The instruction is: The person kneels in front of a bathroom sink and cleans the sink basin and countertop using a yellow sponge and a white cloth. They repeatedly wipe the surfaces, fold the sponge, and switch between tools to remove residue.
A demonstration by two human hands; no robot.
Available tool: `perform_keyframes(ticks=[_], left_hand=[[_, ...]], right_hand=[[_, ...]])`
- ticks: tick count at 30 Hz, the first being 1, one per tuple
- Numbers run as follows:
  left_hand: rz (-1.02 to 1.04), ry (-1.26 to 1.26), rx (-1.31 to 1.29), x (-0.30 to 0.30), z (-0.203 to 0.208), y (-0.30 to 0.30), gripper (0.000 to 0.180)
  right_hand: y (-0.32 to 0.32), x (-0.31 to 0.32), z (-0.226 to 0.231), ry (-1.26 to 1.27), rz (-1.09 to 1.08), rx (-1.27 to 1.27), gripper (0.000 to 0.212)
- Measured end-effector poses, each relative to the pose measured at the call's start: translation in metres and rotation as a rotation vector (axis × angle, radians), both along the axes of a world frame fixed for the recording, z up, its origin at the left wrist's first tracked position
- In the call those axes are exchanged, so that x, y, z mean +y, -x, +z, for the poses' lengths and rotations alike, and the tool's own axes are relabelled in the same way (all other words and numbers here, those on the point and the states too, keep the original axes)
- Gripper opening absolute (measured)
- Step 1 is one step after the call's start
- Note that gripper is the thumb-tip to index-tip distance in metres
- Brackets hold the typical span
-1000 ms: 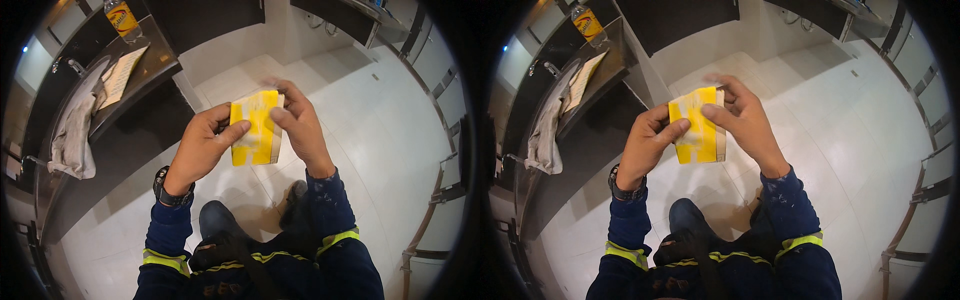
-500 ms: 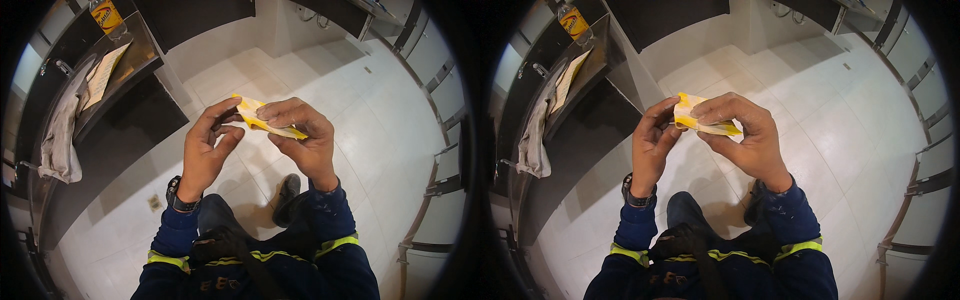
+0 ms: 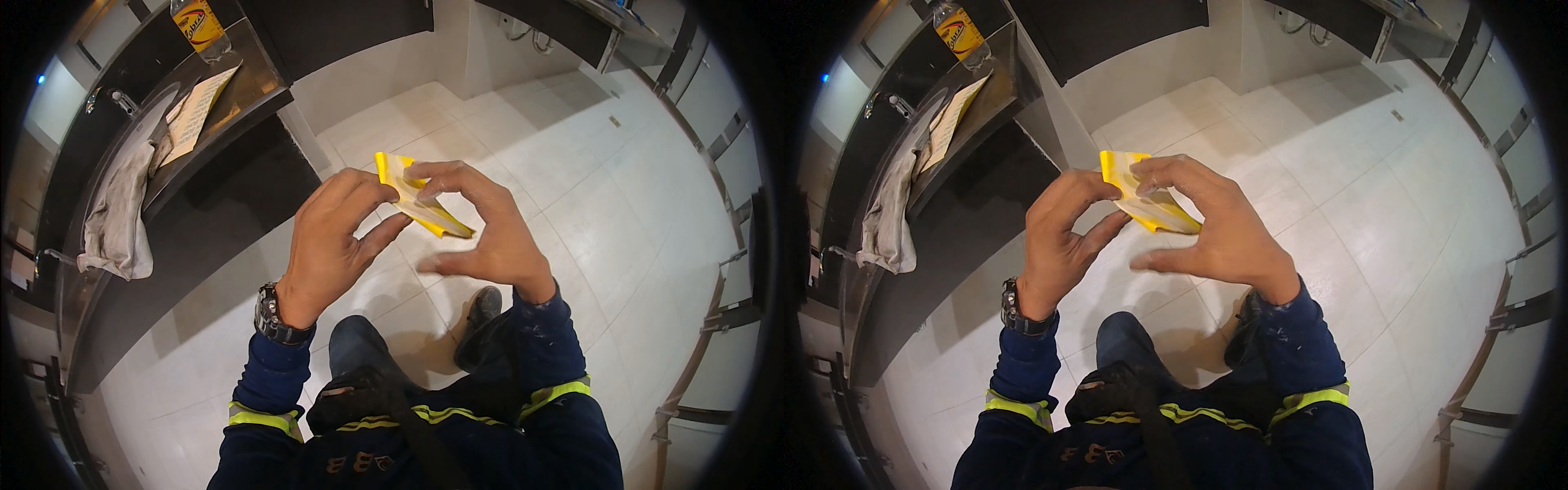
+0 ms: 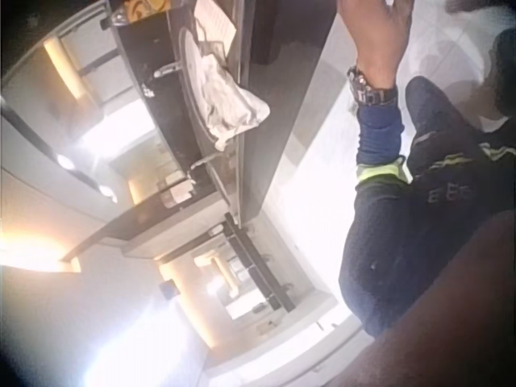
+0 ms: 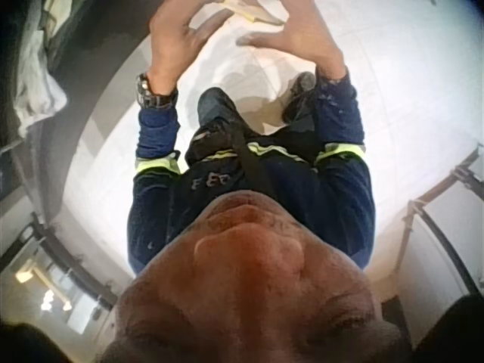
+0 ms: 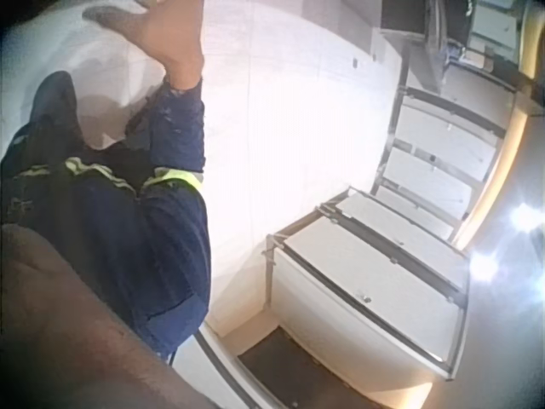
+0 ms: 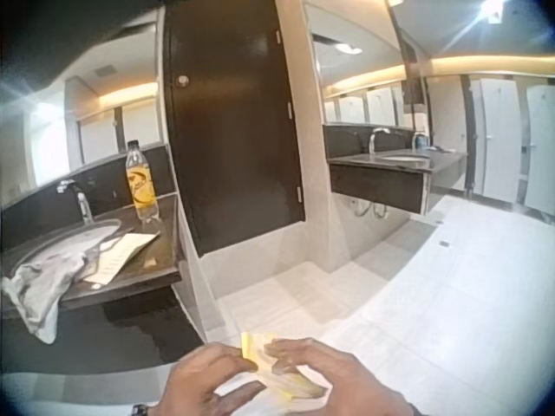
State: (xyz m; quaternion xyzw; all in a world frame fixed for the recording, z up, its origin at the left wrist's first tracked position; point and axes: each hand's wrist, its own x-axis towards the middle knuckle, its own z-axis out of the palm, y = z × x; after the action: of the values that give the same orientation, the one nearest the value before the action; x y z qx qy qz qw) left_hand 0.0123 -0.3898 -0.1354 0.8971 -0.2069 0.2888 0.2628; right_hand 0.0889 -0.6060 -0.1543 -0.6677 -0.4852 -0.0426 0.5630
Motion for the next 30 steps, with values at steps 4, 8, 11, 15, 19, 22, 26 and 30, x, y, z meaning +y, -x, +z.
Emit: perform_keyframes(ticks=[4,8,11,15,19,22,26,30], left_hand=[[0.127,0.132,0.126,-0.012,0.011,0.008,0.025],[0.224,0.311,0.247,-0.013,0.021,0.017,0.023],[0.253,0.063,0.125,-0.006,0.017,0.018,0.018],[-0.018,0.416,0.22,-0.002,0.009,0.014,0.013],[-0.077,0.706,0.255,-0.014,-0.003,0.017,0.014],[-0.021,0.67,0.26,-0.015,-0.011,0.015,0.017],[-0.081,0.774,0.428,-0.02,-0.003,0.015,0.03],[-0.107,0.687,0.639,-0.011,-0.008,0.014,0.038]], right_hand=[[0.007,0.007,-0.008,-0.054,-0.147,0.028,0.021],[0.009,0.008,-0.006,-0.171,-0.304,0.258,0.024],[0.009,0.01,-0.005,-0.205,-0.301,0.28,0.031],[0.005,0.016,-0.009,-0.216,-0.34,0.288,0.031],[-0.002,0.024,-0.009,-0.189,-0.353,0.45,0.033],[-0.007,0.014,-0.007,-0.117,-0.306,0.488,0.035],[-0.002,0.011,-0.009,-0.173,-0.272,0.387,0.038],[-0.004,0.01,-0.009,-0.156,-0.267,0.329,0.038]])
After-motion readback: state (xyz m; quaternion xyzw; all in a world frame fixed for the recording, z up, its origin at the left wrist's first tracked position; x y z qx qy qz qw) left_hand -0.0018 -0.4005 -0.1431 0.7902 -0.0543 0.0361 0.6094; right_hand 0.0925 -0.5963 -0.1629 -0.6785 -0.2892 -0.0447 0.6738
